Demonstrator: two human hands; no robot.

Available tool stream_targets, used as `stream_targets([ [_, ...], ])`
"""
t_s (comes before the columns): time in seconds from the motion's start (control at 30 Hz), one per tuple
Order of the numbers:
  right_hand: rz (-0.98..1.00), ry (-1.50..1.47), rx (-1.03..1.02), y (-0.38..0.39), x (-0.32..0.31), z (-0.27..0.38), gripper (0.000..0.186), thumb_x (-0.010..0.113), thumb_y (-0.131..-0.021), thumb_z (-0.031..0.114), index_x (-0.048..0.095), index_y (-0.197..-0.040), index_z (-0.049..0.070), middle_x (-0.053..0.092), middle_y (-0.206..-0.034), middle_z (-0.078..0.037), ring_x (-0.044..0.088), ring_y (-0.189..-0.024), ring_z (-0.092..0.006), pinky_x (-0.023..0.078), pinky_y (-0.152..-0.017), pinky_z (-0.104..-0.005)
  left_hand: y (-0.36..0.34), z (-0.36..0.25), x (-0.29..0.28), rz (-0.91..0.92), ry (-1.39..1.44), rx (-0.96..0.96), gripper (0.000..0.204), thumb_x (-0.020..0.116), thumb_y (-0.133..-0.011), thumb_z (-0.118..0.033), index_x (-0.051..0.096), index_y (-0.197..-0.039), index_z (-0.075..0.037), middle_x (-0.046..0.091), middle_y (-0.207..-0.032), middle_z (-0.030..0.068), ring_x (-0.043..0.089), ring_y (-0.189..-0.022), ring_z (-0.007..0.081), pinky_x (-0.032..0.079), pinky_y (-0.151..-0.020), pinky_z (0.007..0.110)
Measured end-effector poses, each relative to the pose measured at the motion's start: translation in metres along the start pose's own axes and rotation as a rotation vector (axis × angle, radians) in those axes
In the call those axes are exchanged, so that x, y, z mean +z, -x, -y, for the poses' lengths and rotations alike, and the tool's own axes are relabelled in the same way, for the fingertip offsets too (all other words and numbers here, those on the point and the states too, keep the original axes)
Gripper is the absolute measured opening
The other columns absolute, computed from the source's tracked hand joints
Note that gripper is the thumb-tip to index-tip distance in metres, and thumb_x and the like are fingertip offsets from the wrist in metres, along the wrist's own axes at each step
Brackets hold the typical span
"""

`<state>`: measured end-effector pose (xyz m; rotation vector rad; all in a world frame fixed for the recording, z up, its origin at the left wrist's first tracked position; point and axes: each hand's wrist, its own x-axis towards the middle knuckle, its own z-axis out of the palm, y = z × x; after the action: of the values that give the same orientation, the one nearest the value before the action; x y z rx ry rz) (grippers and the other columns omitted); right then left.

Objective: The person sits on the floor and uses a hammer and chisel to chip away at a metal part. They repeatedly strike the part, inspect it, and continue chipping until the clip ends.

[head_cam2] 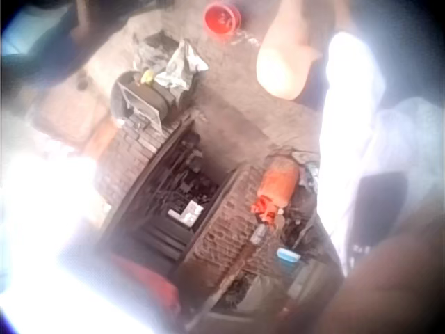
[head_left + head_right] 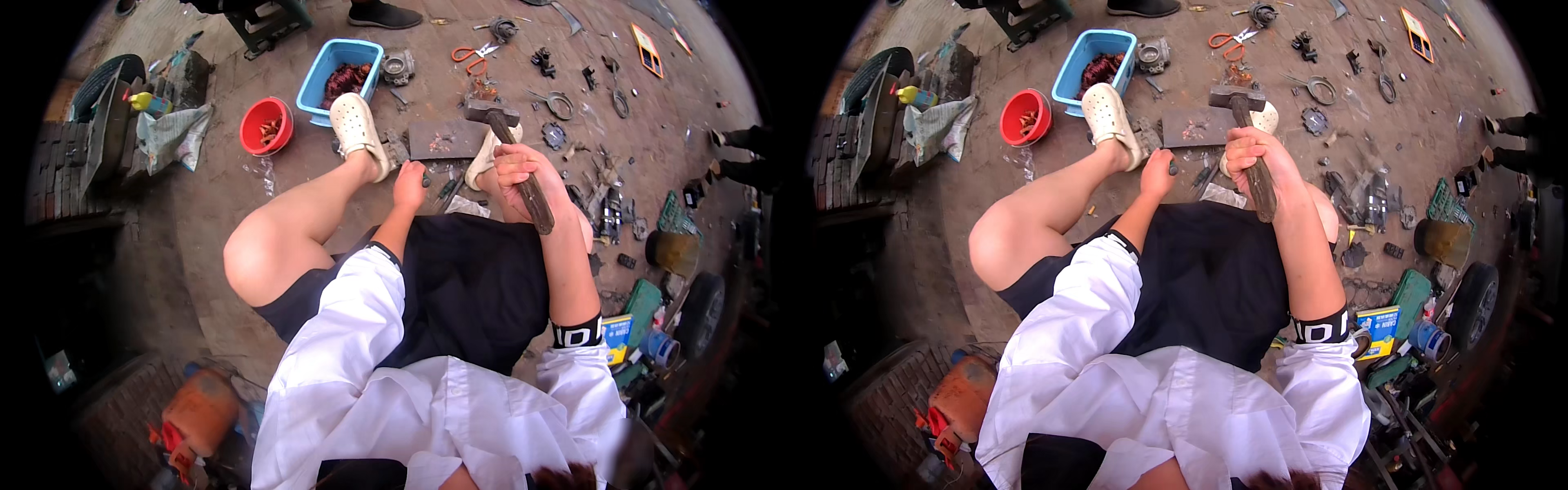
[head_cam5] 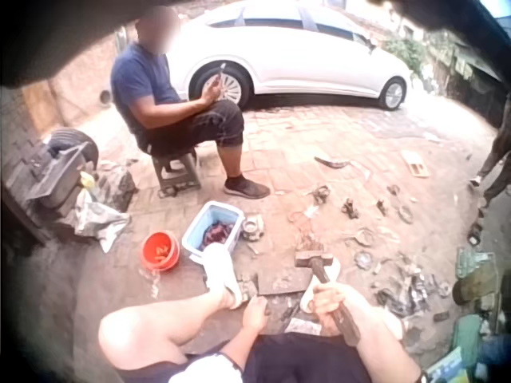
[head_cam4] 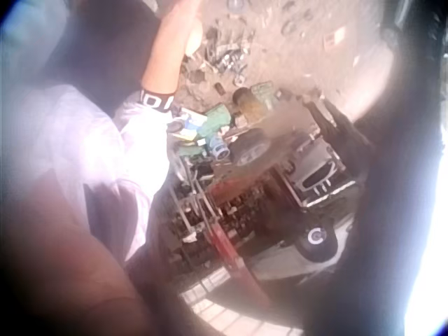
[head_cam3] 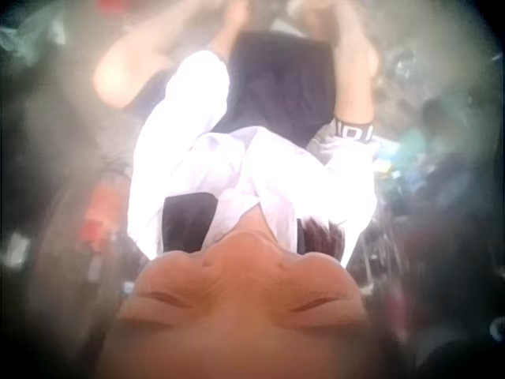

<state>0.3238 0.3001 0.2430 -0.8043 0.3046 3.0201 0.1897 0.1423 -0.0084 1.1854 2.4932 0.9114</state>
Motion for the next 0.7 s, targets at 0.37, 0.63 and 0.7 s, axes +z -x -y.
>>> stream_targets([
  [0.37, -0.182, 0.332, 0.064, -0.007, -0.027, 0.003, 0.005, 0.047, -0.087, 0.005, 0.043, -0.084, 0.003, 0.042, -0.056, 0.006, 0.041, -0.043, -0.0005, 0.034, -0.038, -0.0168, -0.006, -0.012, -0.007, -0.232, 0.042, -0.110, 0.022, 0.068, -0.069, -0.011, 0.054, -0.085, -0.006, 0.056, -0.089, 0.0120, 0.054, -0.089, 0.0321, 0.044, -0.076, 0.039],
  [0.63, -0.563, 0.824, 0.007, -0.020, -0.062, 0.011, 0.013, 0.054, -0.084, 0.007, 0.045, -0.075, 0.007, 0.042, -0.054, 0.006, 0.037, -0.040, -0.0005, 0.029, -0.035, -0.0159, -0.022, -0.021, -0.013, -0.370, 0.111, -0.296, 0.019, 0.067, -0.075, -0.021, 0.056, -0.082, -0.007, 0.057, -0.085, 0.0130, 0.055, -0.078, 0.0338, 0.044, -0.066, 0.040],
  [0.7, -0.625, 0.924, 0.026, -0.031, -0.082, 0.022, 0.018, 0.056, -0.083, 0.008, 0.045, -0.069, 0.008, 0.042, -0.052, 0.005, 0.038, -0.039, -0.0018, 0.029, -0.035, -0.0170, -0.026, -0.023, -0.011, -0.371, 0.129, -0.355, 0.019, 0.067, -0.073, -0.018, 0.054, -0.080, -0.006, 0.056, -0.085, 0.0113, 0.054, -0.079, 0.0325, 0.043, -0.066, 0.040],
])
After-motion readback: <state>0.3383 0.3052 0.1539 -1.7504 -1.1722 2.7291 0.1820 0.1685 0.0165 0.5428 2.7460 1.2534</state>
